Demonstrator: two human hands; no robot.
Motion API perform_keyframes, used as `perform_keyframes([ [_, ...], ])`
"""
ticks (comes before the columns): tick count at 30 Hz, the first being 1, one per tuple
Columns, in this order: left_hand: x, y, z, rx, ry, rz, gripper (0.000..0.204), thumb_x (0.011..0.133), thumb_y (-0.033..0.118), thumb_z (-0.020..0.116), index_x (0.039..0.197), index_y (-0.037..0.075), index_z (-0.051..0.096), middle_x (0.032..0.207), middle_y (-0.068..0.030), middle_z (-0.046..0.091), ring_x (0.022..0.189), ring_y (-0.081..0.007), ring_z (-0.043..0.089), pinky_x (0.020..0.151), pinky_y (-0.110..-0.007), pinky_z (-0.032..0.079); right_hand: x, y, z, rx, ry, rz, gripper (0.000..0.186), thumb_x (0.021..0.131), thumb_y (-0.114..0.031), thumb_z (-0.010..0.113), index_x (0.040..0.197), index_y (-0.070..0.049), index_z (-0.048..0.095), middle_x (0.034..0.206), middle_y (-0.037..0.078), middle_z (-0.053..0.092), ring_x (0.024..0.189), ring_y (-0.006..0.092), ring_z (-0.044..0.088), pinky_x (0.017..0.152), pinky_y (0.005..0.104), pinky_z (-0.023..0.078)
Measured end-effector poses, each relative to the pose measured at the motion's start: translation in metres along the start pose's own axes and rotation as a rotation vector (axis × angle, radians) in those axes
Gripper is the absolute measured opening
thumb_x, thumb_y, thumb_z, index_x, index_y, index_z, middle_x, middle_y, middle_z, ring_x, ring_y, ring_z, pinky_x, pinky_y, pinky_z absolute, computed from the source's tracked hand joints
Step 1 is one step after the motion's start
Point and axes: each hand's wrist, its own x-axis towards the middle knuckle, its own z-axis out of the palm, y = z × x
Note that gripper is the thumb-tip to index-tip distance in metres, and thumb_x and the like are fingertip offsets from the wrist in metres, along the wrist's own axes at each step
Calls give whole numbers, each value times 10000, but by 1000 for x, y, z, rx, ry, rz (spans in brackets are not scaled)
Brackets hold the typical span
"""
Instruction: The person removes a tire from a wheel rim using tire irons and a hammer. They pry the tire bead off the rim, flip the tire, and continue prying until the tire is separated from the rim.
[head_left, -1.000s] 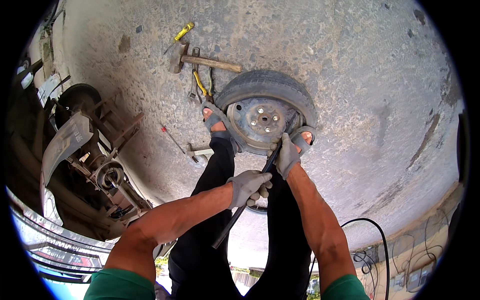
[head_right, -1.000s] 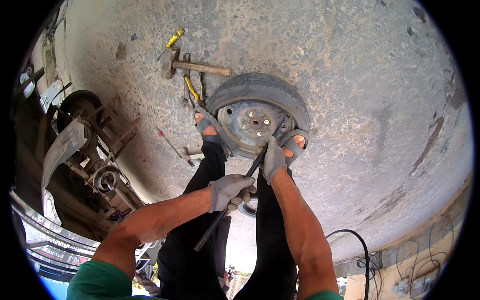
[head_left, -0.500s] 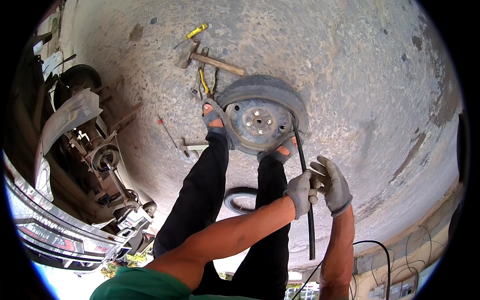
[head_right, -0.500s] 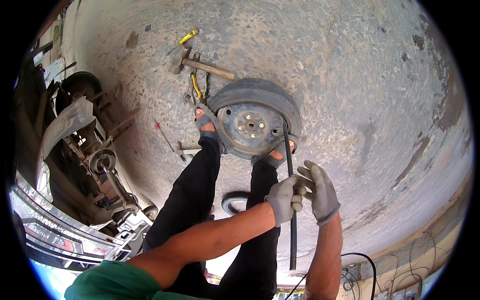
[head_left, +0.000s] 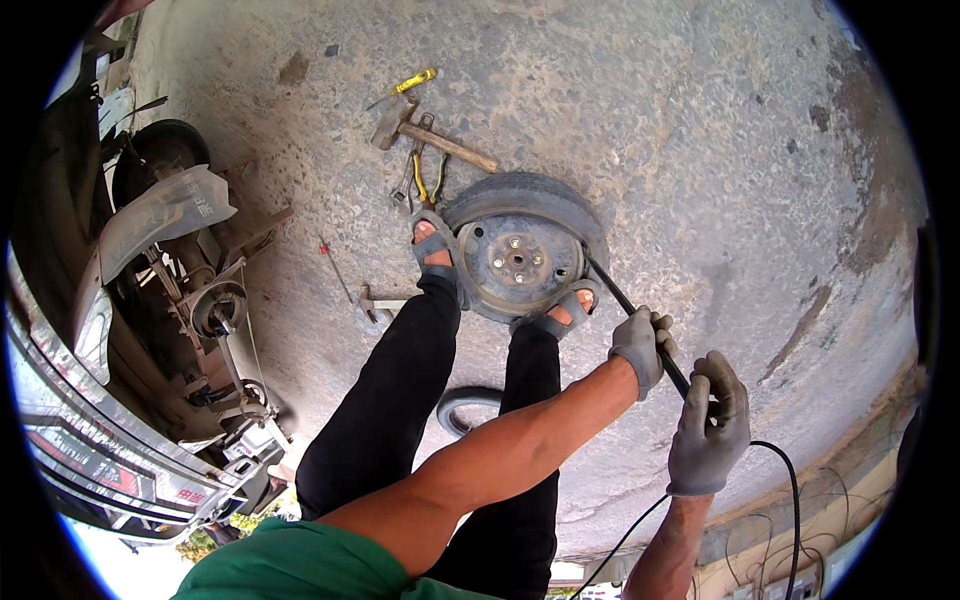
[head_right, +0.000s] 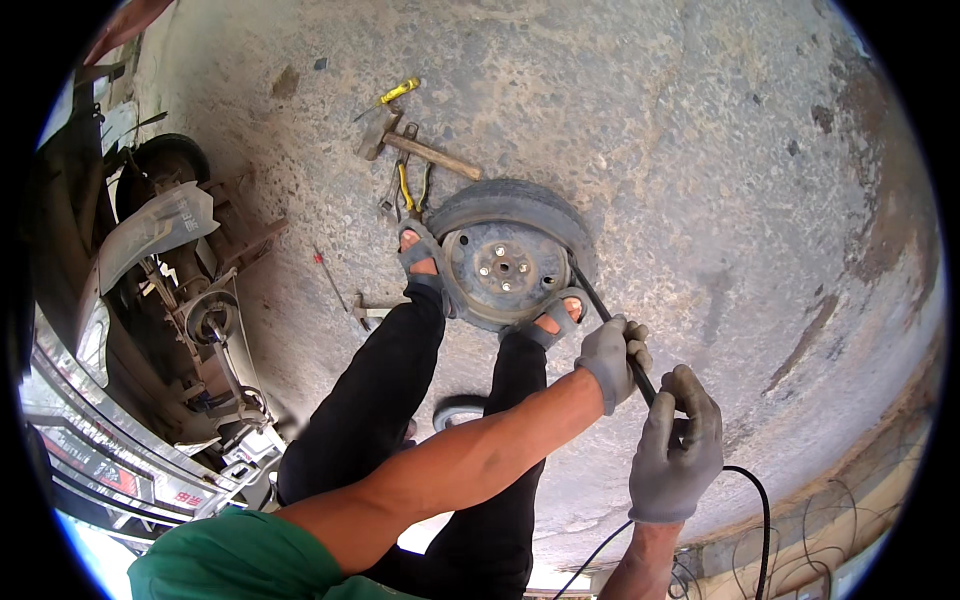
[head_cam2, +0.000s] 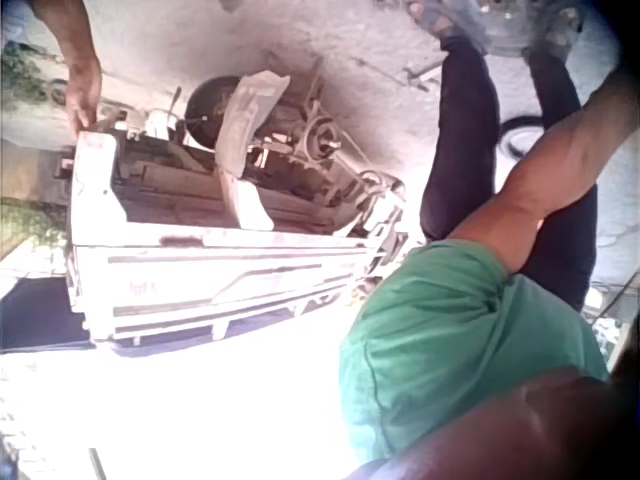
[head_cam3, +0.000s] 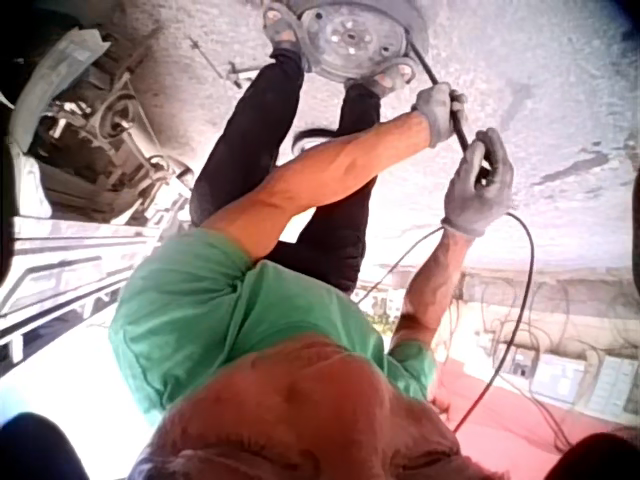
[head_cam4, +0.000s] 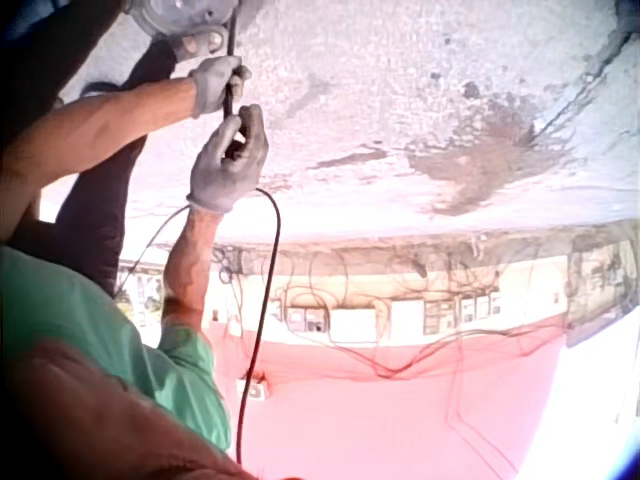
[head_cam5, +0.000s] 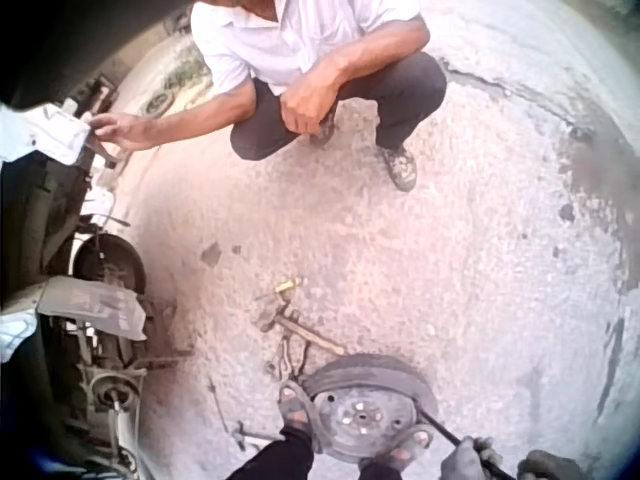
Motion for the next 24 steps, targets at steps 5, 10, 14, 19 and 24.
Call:
perform_keyframes([
  [5, -26, 18, 9, 119, 13, 40, 290, 1048, 362, 436, 932, 104, 503, 790, -73, 629, 520, -147, 493, 494, -347, 453, -8, -39, 5, -2, -104, -102, 359, 917, -19, 590, 1275, 17, 582, 1241, 183, 602, 1048, 248, 658, 782, 310, 556],
  [10, -67, 13, -1, 346, -76, 27, 311, 1039, 425, 441, 1051, 114, 464, 840, -111, 660, 551, -182, 562, 520, -381, 504, -71, -73, -27, 11, -263, -337, 390, 909, -191, 563, 1252, -6, 554, 1301, 222, 559, 1258, 420, 512, 873, 455, 545],
  [14, -77, 5, -10, 530, -109, 22, 426, 1024, 473, 446, 1170, 73, 434, 843, -128, 669, 547, -195, 586, 526, -388, 514, -112, -84, -81, 506, -465, -28, 315, 940, -147, 612, 1212, 12, 615, 1096, 269, 649, 999, 375, 662, 837, 457, 573],
  [19, -74, -1, -6, 745, -92, 75, 499, 1004, 504, 474, 1180, 40, 432, 824, -135, 689, 541, -184, 623, 502, -364, 520, -134, 8, -113, 441, -196, 718, 329, 1000, -205, 534, 1264, -13, 573, 1032, 105, 709, 883, 190, 692, 745, 291, 548],
  [24, -46, -15, -25, 914, -74, 64, 629, 958, 531, 534, 1178, -48, 424, 794, -162, 638, 476, -212, 619, 380, -363, 475, -149, 9, -107, 443, -170, 779, 384, 1015, -297, 542, 1283, -23, 566, 1055, 111, 711, 884, 198, 703, 743, 296, 560],
])
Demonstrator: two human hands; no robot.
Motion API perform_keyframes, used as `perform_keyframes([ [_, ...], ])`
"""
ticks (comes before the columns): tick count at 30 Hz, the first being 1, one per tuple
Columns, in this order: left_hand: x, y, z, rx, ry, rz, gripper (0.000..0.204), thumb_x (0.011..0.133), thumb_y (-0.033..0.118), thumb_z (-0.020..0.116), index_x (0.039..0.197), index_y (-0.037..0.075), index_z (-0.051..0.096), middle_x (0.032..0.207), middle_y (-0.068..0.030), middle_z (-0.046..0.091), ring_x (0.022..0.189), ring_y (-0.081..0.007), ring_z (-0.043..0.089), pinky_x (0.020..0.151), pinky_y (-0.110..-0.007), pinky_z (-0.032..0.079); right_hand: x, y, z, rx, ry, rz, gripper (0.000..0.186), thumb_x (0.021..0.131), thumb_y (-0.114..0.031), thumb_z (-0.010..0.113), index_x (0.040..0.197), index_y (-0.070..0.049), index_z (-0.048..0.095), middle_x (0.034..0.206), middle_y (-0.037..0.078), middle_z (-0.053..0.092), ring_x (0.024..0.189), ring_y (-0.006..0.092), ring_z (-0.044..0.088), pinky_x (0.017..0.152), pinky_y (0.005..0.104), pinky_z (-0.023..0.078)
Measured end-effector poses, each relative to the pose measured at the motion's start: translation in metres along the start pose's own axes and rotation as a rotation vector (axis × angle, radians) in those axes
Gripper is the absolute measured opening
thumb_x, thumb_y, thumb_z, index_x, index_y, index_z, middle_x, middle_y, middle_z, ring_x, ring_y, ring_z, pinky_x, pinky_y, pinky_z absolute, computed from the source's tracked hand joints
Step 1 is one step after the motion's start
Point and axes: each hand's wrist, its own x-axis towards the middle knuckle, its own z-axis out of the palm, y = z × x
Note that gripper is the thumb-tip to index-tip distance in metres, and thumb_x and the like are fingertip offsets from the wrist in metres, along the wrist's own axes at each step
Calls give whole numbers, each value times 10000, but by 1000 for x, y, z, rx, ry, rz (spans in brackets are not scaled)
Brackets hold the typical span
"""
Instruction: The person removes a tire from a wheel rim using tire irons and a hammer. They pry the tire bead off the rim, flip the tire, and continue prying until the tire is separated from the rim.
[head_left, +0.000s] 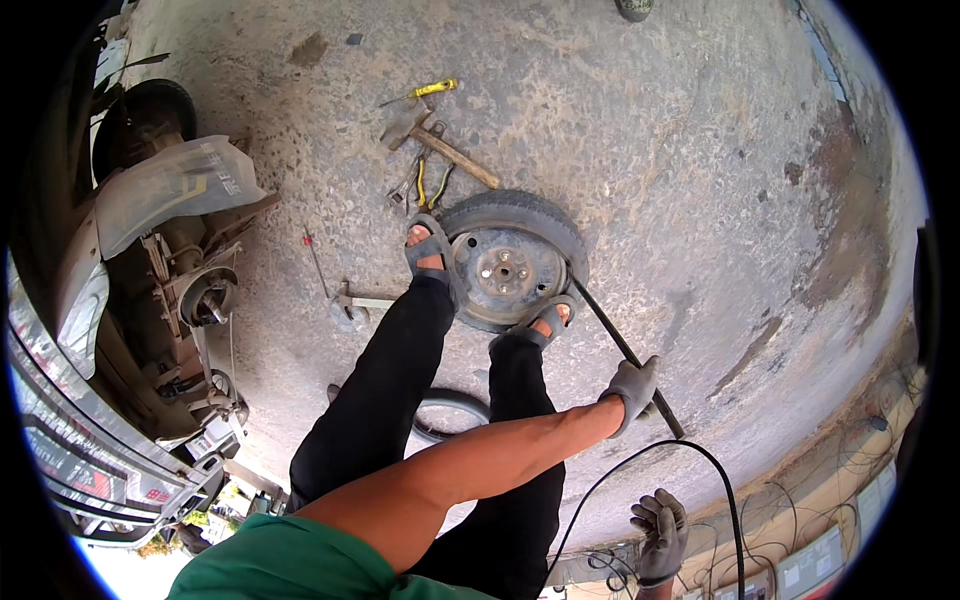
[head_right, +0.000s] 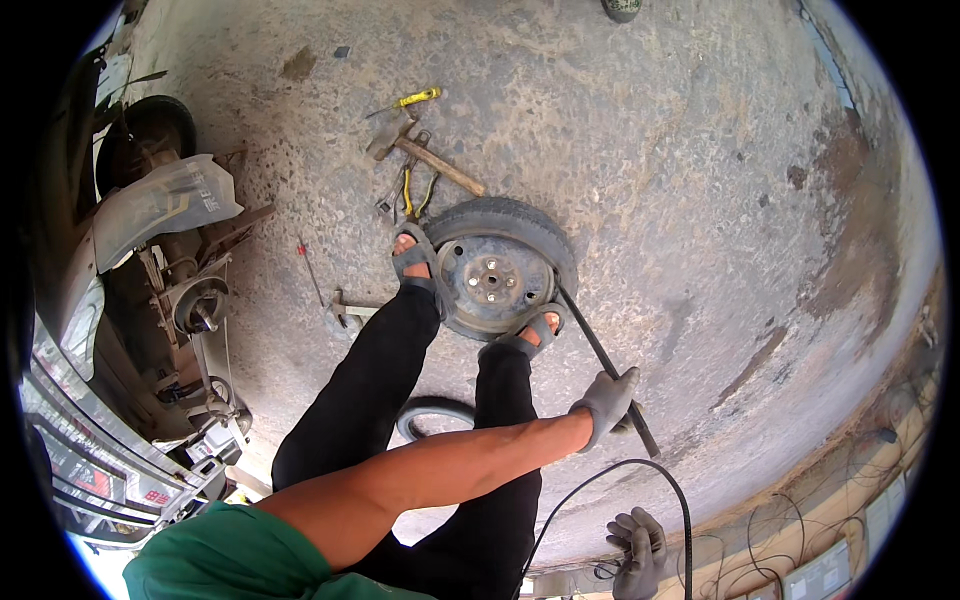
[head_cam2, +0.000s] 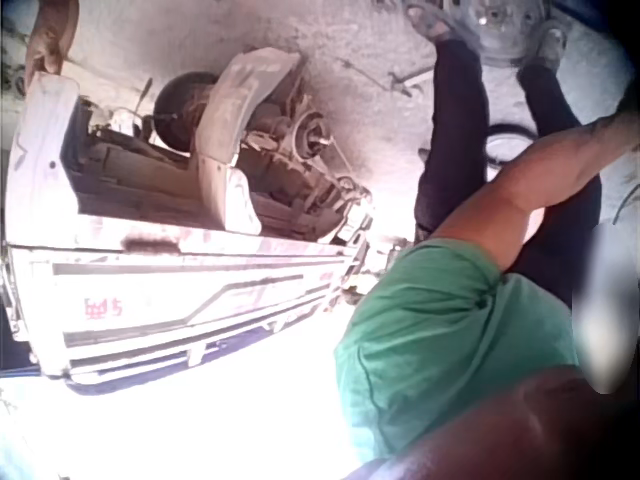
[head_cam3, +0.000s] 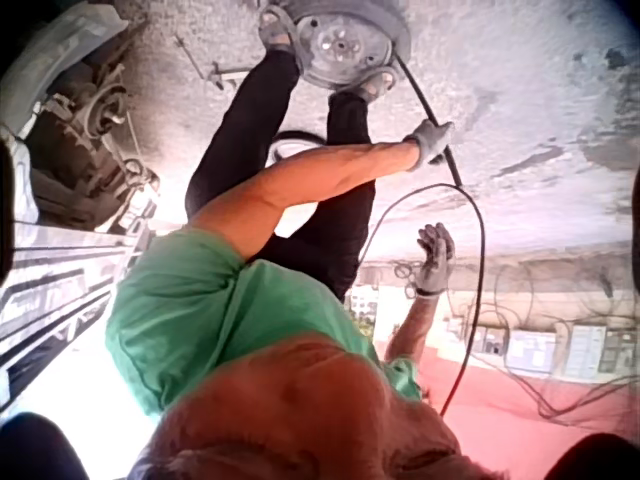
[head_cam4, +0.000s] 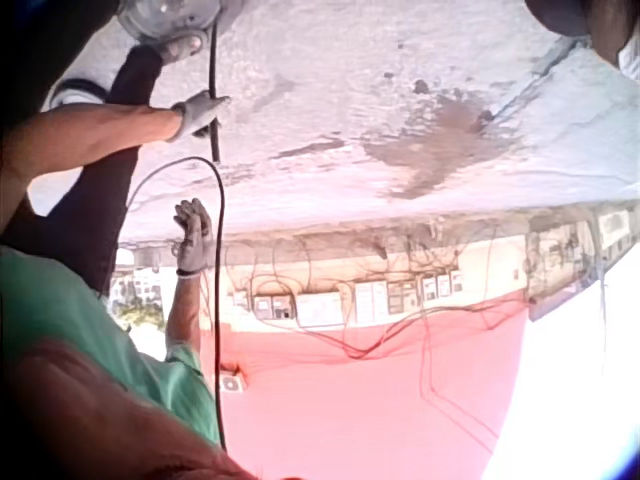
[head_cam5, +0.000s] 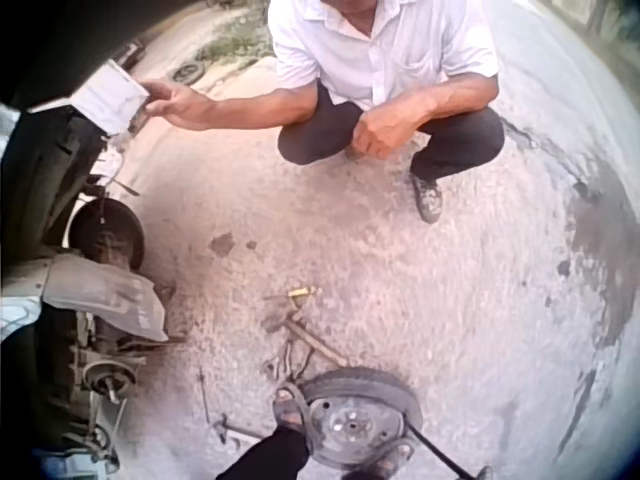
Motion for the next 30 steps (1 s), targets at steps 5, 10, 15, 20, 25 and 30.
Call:
perform_keyframes([
  [5, -13, 12, 5, 1, 3, 19, 539, 973, 510, 538, 999, -29, 542, 740, -146, 654, 486, -205, 636, 396, -362, 473, 33, -13, 15, 3, -121, -16, 465, 1011, -343, 514, 1316, 8, 524, 1145, 169, 652, 1001, 254, 678, 835, 360, 562],
  [10, 24, 23, -1, 152, -251, 72, 665, 957, 609, 501, 1155, -22, 576, 776, -167, 672, 510, -191, 617, 429, -352, 436, 132, -46, 25, 308, -323, 300, 627, 1018, -558, 405, 1292, -17, 566, 1040, 186, 701, 846, 291, 717, 677, 385, 606],
  [15, 24, 43, 20, 39, -233, 82, 602, 938, 538, 549, 1099, -39, 615, 788, -171, 667, 598, -216, 615, 511, -388, 454, 209, -85, 30, 339, -532, 393, 734, 995, -631, 384, 1308, 12, 546, 1028, 244, 710, 777, 320, 724, 634, 390, 610],
  [20, 42, 47, 32, -18, -293, 160, 575, 932, 554, 532, 1098, 14, 643, 842, -146, 664, 726, -214, 617, 600, -368, 455, 276, -128, 26, 222, -734, 543, 567, 1021, -519, 423, 1284, -36, 563, 981, 241, 714, 720, 331, 693, 561, 375, 559],
  [25, 38, 73, 32, 7, -280, 86, 579, 928, 619, 512, 1130, 99, 668, 960, -119, 671, 812, -235, 613, 736, -414, 484, 315, -150, 23, 130, -838, 410, 460, 976, -302, 560, 1292, 32, 552, 921, 172, 718, 693, 274, 667, 583, 348, 502],
  [30, 54, 76, 33, -58, -157, 19, 589, 922, 649, 524, 1073, 94, 653, 959, -111, 671, 775, -221, 635, 736, -429, 515, 316, -156, 27, 92, -813, 402, 479, 958, -268, 606, 1313, 47, 540, 832, 127, 680, 628, 229, 605, 583, 339, 475],
])
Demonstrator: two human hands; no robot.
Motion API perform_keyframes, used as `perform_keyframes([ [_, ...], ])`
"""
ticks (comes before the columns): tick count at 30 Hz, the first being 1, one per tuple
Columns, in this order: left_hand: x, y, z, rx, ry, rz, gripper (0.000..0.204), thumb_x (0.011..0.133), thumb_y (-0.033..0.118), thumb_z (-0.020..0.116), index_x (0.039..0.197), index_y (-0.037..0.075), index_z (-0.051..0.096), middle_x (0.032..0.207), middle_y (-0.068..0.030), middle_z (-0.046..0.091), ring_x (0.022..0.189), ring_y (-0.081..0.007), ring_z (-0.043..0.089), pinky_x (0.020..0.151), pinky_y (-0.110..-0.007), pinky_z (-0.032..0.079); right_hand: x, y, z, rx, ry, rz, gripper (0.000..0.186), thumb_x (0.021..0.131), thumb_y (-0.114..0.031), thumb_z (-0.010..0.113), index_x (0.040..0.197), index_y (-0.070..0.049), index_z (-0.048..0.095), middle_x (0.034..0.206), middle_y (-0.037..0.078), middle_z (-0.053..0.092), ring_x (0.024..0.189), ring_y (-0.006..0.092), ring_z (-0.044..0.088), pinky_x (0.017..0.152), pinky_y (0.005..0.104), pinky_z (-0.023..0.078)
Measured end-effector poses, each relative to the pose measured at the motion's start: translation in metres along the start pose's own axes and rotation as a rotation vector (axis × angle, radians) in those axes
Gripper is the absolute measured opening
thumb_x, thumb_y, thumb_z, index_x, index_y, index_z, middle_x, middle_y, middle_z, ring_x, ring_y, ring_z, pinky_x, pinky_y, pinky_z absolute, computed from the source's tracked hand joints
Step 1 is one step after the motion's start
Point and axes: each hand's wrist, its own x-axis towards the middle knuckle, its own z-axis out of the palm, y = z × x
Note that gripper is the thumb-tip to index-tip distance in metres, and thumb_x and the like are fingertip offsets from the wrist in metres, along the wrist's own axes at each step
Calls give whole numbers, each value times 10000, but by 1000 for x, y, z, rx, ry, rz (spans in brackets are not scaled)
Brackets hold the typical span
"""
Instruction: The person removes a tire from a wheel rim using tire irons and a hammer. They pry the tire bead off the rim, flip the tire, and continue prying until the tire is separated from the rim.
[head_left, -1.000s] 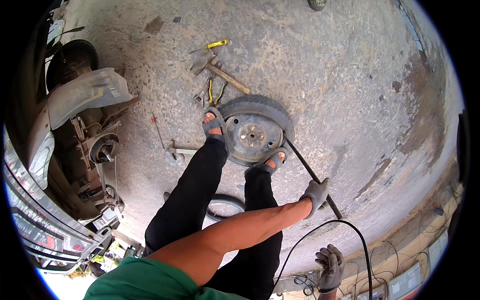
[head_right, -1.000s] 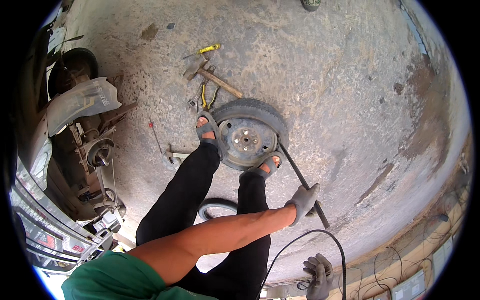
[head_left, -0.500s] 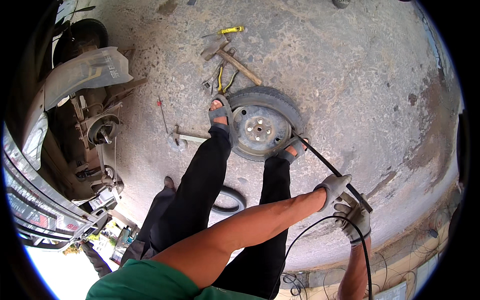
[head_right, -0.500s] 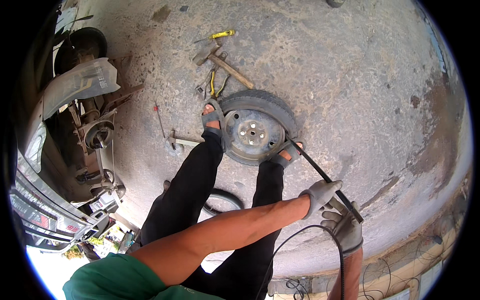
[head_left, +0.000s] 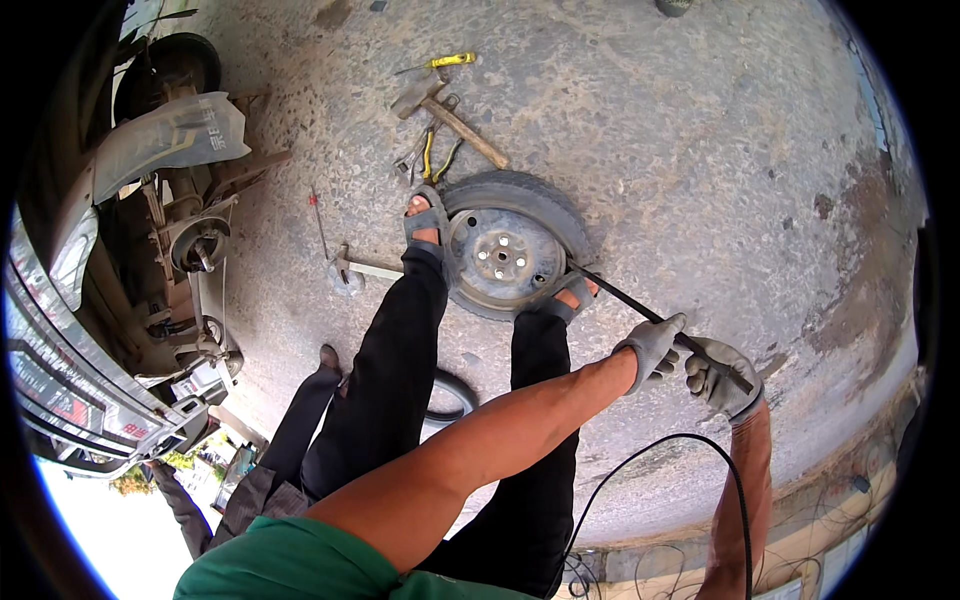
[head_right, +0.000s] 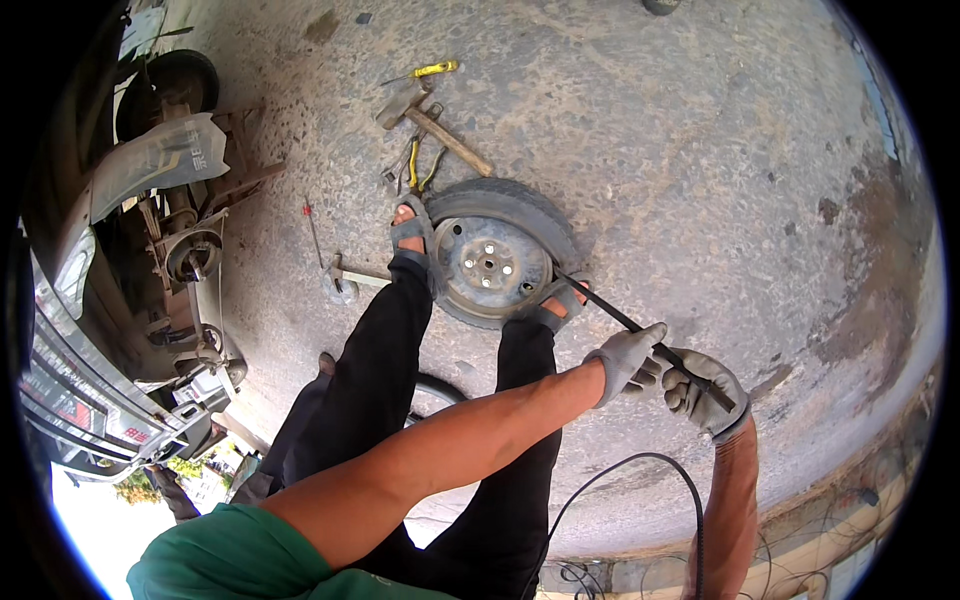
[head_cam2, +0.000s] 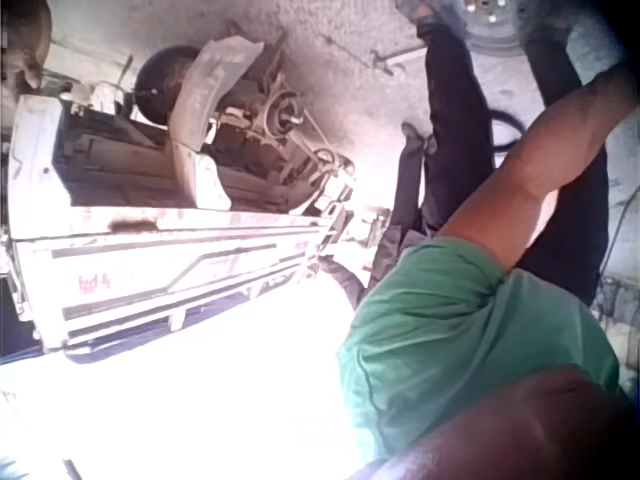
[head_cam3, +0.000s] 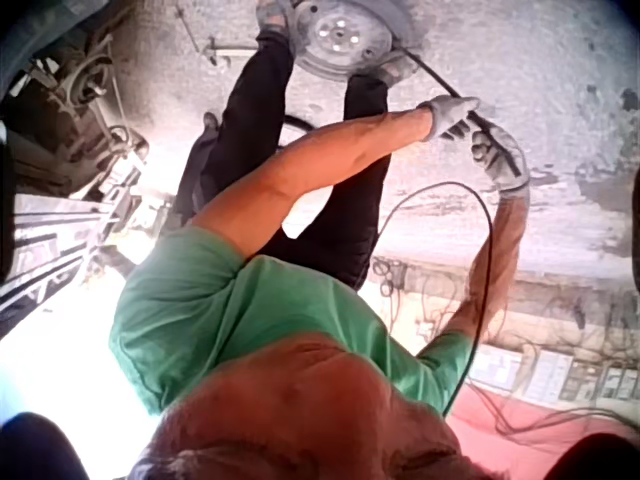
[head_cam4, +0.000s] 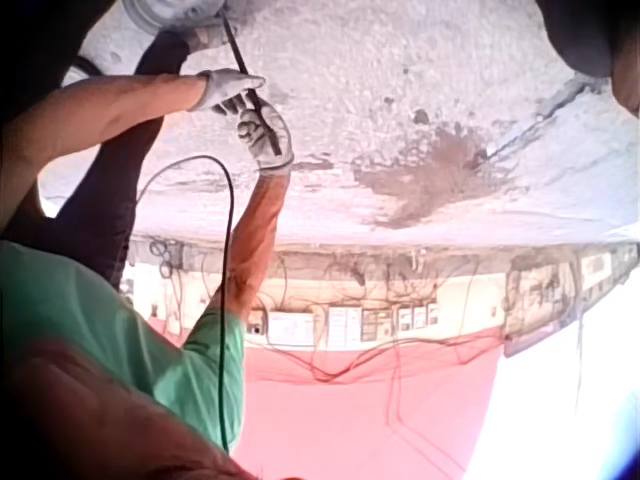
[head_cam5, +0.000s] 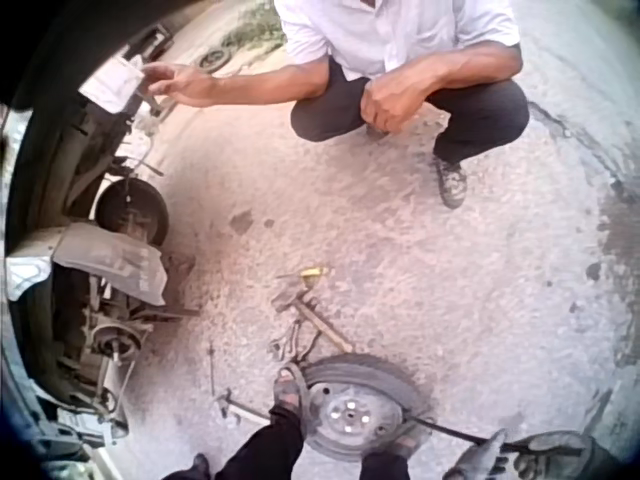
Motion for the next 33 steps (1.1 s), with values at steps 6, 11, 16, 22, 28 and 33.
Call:
perform_keyframes([
  [6, 10, -22, -10, -30, 50, -78, 542, 943, 616, 510, 1029, 96, 637, 954, -90, 681, 782, -213, 637, 753, -414, 521, -6, 8, 23, -356, 49, 85, 515, 965, -236, 588, 1380, 51, 486, 791, 99, 671, 599, 159, 630, 543, 267, 500],
  [11, 2, -54, -24, -67, 28, -75, 413, 987, 501, 504, 978, 106, 622, 904, -69, 670, 824, -207, 634, 780, -397, 499, 5, 34, 59, -986, 252, 316, 413, 916, -119, 511, 1320, -49, 564, 857, 103, 696, 628, 143, 641, 548, 279, 516],
  [16, -2, -69, -21, -197, 44, -36, 355, 988, 455, 531, 975, 110, 610, 884, -54, 670, 813, -201, 635, 781, -405, 492, 26, 76, 21, -1594, 216, -5, 396, 907, -171, 531, 1275, -32, 577, 1011, 160, 716, 913, 280, 698, 801, 375, 540],
  [22, 26, -78, -32, -344, 46, 79, 293, 977, 376, 567, 978, 86, 609, 867, -59, 672, 750, -196, 649, 682, -382, 510, 26, 67, 36, -1455, 127, -20, 404, 882, -93, 492, 1270, -36, 585, 1134, 186, 696, 1092, 326, 655, 927, 390, 490],
  [28, -20, -43, 28, -391, -78, 45, 258, 972, 322, 606, 1001, 65, 593, 880, -85, 674, 787, -211, 685, 645, -375, 536, -59, -7, 91, -1740, 213, 215, 470, 871, -66, 488, 1338, -71, 540, 1009, 206, 709, 967, 352, 692, 831, 428, 535],
  [33, -85, -34, 96, -483, -325, 253, 258, 990, 318, 607, 1111, 93, 563, 1019, -87, 698, 884, -218, 689, 779, -411, 536, -170, -57, 116, -1760, 174, 72, 559, 886, -102, 499, 1438, -58, 427, 833, 228, 674, 762, 406, 678, 705, 456, 537],
])
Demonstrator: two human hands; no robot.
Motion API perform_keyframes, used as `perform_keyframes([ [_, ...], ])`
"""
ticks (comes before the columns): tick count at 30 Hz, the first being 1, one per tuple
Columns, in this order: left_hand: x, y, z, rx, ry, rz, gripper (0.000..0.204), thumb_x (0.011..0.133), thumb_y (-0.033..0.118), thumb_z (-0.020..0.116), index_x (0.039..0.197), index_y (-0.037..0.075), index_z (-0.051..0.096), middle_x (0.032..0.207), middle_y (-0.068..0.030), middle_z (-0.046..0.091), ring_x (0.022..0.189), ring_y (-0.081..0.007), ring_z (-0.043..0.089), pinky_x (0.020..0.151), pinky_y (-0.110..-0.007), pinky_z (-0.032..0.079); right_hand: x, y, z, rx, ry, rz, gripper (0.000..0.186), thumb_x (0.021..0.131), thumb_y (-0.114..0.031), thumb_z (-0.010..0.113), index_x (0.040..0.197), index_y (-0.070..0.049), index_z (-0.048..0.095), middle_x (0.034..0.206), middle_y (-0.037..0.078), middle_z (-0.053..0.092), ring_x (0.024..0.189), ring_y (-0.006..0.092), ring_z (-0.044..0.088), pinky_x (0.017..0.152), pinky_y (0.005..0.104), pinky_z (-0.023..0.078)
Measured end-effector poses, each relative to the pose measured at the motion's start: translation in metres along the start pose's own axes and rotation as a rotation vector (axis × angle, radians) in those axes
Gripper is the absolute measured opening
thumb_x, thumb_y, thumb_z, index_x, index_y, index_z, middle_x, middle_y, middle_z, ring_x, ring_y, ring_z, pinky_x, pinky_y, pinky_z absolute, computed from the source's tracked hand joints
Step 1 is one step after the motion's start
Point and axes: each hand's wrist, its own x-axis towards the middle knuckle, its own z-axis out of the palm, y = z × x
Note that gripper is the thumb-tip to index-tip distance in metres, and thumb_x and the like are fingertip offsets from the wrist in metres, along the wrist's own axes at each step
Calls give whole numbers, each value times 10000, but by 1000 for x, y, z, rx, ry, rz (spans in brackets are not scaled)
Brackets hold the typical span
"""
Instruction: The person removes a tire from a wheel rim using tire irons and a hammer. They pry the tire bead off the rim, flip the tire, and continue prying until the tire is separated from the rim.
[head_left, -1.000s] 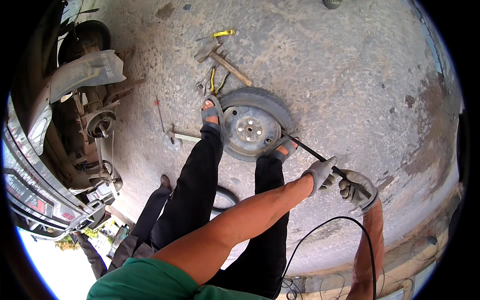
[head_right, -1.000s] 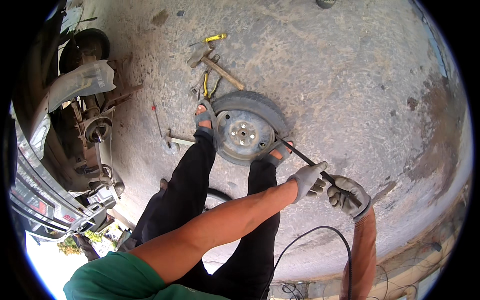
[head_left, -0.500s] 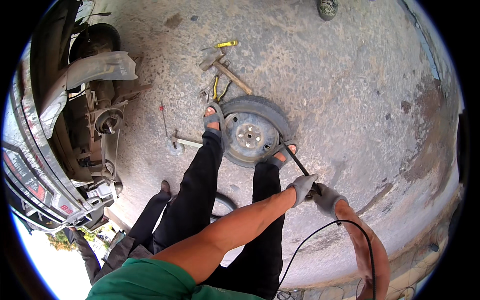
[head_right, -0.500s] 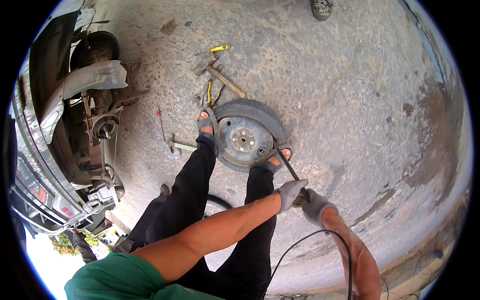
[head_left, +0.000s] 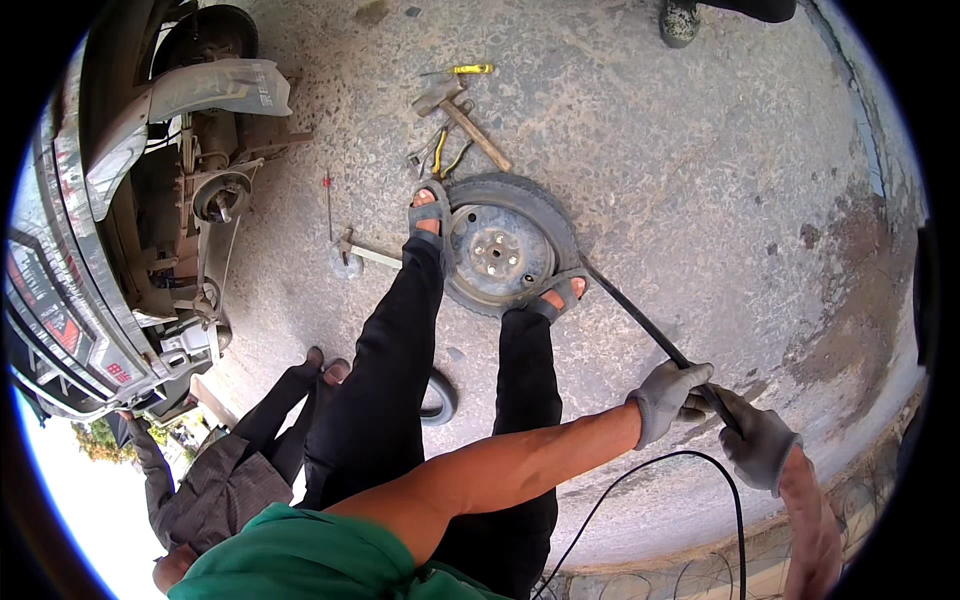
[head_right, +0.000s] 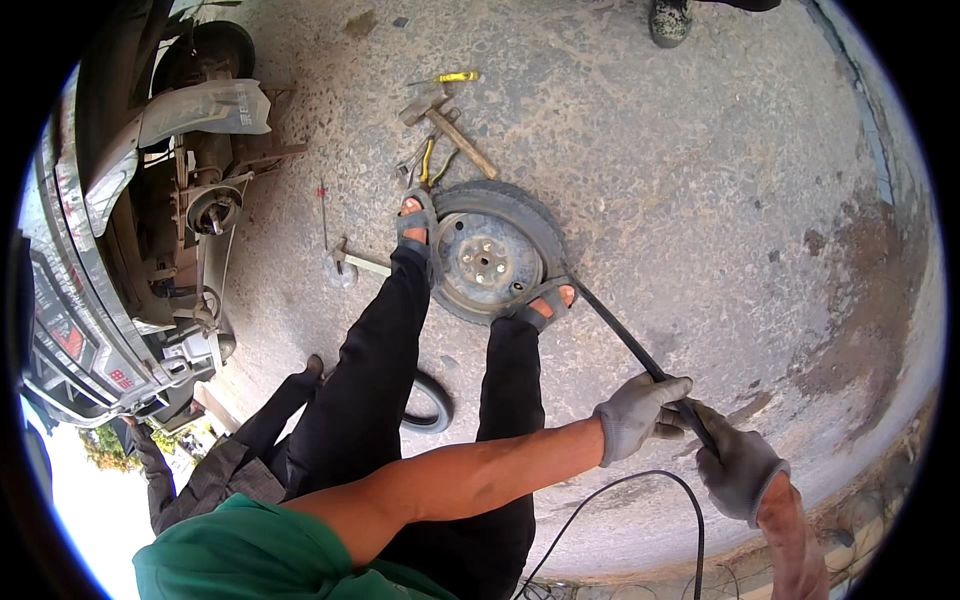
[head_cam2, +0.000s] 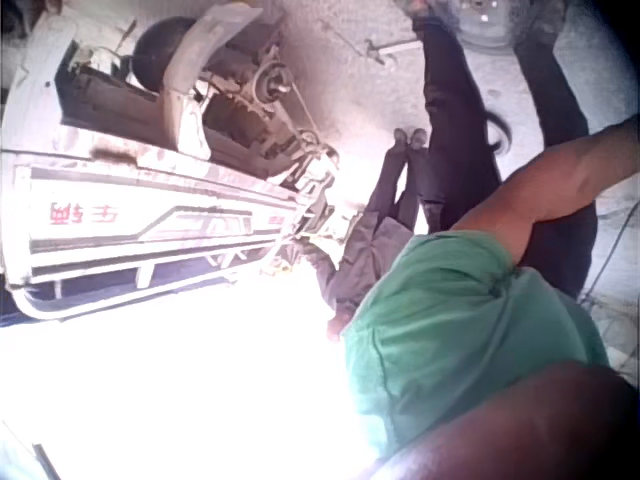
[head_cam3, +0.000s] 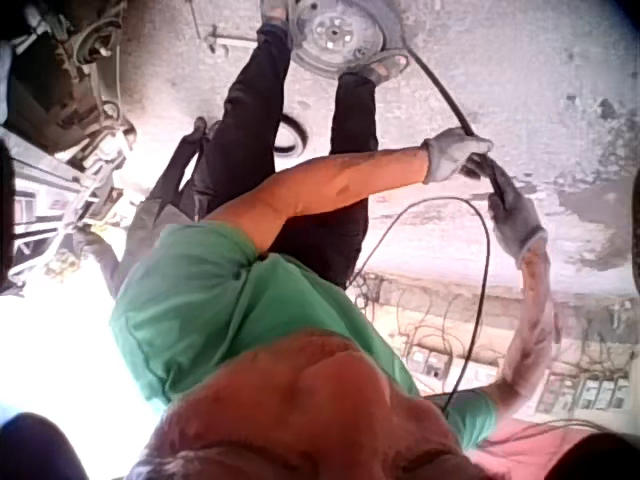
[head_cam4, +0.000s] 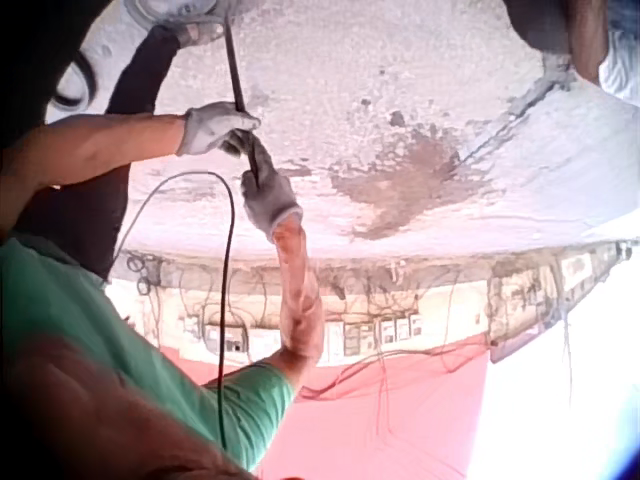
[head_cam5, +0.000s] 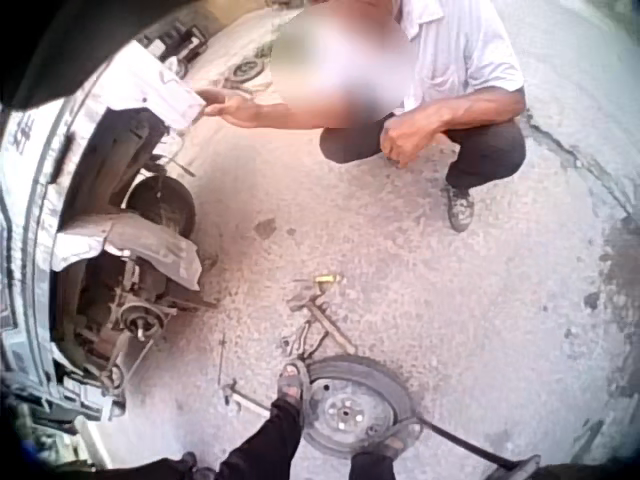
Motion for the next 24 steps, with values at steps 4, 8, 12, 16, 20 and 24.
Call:
perform_keyframes([
  [4, 26, 37, -23, -136, 229, 196, 185, 1005, 199, 558, 1140, 74, 550, 1018, -111, 694, 911, -243, 694, 820, -421, 555, -8, 26, 34, -7, 213, -77, 609, 904, -190, 524, 1466, 0, 383, 798, 252, 669, 790, 451, 664, 744, 509, 525],
  [8, 17, 121, -55, -86, 256, 304, 94, 1002, 139, 533, 1070, 76, 543, 970, -134, 667, 852, -277, 672, 749, -472, 573, 19, 29, 71, 450, 232, -3, 652, 908, -243, 604, 1467, 17, 393, 700, 151, 659, 658, 205, 680, 610, 344, 527],
  [12, -2, 165, -97, -32, 310, 431, 104, 1009, 180, 498, 1041, 95, 550, 858, -85, 622, 752, -242, 610, 698, -458, 540, 9, 84, 165, 1133, 318, 90, 487, 963, -198, 601, 1396, -1, 500, 859, 84, 694, 668, 113, 651, 566, 242, 504],
  [16, -55, 188, -111, -41, 416, 492, 111, 993, 198, 554, 1017, 93, 583, 763, -74, 620, 621, -207, 585, 573, -399, 527, -35, 89, 250, 1179, 177, 259, 409, 969, -179, 625, 1326, 8, 552, 953, 116, 705, 746, 139, 679, 595, 256, 535],
  [20, -106, 199, -120, 132, 449, 575, 108, 982, 182, 580, 999, 77, 598, 730, -76, 629, 557, -183, 587, 537, -366, 522, -61, 71, 329, 1089, -97, 246, 308, 943, -196, 679, 1172, 10, 657, 963, 111, 729, 796, 143, 696, 683, 278, 580],
  [24, -138, 206, -102, 368, 411, 635, 114, 981, 141, 578, 1024, 39, 606, 718, -97, 657, 520, -151, 583, 475, -297, 492, -97, 55, 393, 1092, -267, 246, 281, 924, -240, 714, 1105, -26, 699, 944, 70, 735, 801, 130, 689, 723, 273, 567],
])
